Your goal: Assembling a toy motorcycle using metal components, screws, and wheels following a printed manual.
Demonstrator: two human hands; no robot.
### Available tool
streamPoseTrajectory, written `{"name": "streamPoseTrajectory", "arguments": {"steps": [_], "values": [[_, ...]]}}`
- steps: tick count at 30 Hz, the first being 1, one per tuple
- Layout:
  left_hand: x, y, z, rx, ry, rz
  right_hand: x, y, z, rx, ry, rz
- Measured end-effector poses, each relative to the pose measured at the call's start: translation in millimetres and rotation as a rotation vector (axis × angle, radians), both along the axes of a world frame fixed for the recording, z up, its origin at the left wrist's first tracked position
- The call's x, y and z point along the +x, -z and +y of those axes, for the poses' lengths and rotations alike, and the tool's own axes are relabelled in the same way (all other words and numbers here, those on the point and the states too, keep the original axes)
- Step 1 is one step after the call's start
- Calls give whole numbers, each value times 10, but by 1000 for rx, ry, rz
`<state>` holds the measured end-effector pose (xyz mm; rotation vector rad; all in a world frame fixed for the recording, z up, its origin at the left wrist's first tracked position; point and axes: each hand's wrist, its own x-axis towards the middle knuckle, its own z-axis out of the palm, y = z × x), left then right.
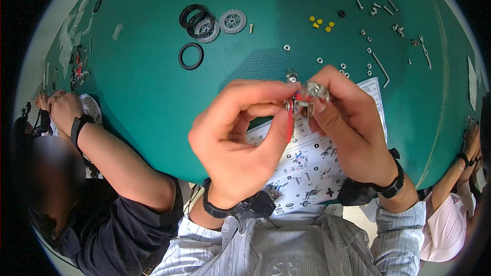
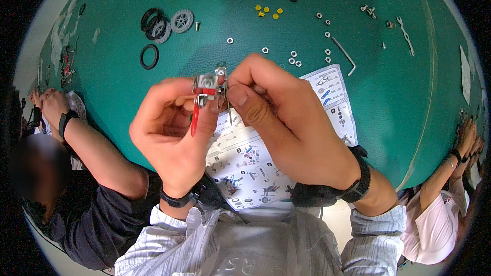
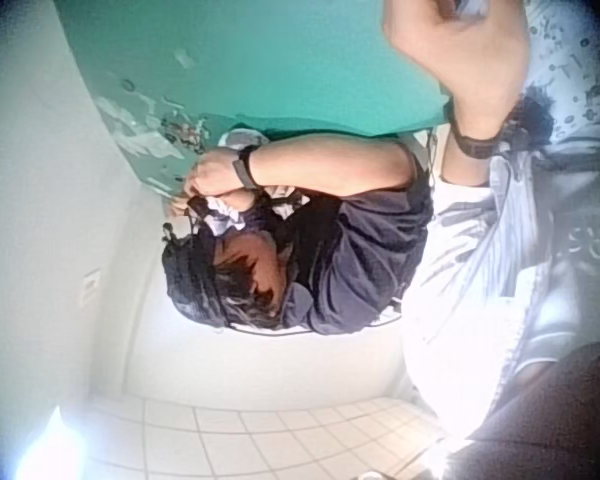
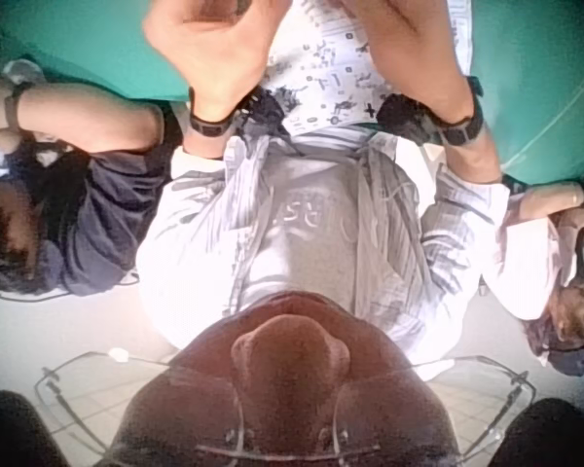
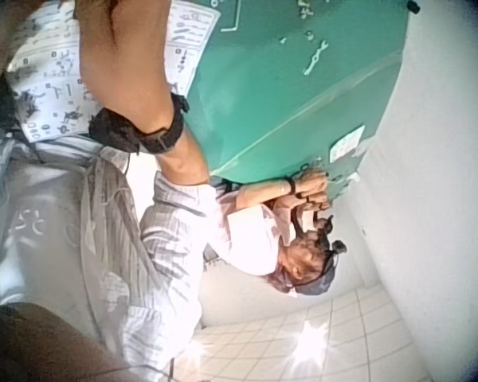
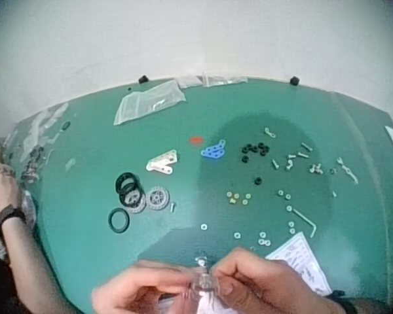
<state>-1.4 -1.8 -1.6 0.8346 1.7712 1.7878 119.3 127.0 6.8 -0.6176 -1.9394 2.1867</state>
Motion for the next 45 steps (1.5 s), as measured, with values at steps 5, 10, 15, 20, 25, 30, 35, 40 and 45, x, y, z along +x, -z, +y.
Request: {"name": "streamPoseTrajectory", "arguments": {"steps": [5,10,15,20,25,30,35,40,45], "values": [[-59,-19,104,228,61,586,36,-135,52,-465,48,-124],[12,-18,118,270,72,712,105,-184,142,-666,-15,-106],[93,-2,84,218,28,266,124,-200,103,-435,-49,-19],[103,-5,82,167,13,83,142,-152,25,-131,-25,-46],[79,5,51,137,42,102,128,-151,70,327,-81,-20],[79,-58,33,58,52,-152,77,-107,102,777,-41,98],[57,-103,23,77,82,-435,95,-111,160,1010,-120,113],[34,-78,15,68,95,-368,80,-144,176,1046,-149,105],[9,-2,21,82,98,-52,97,-83,190,784,-182,88]]}}
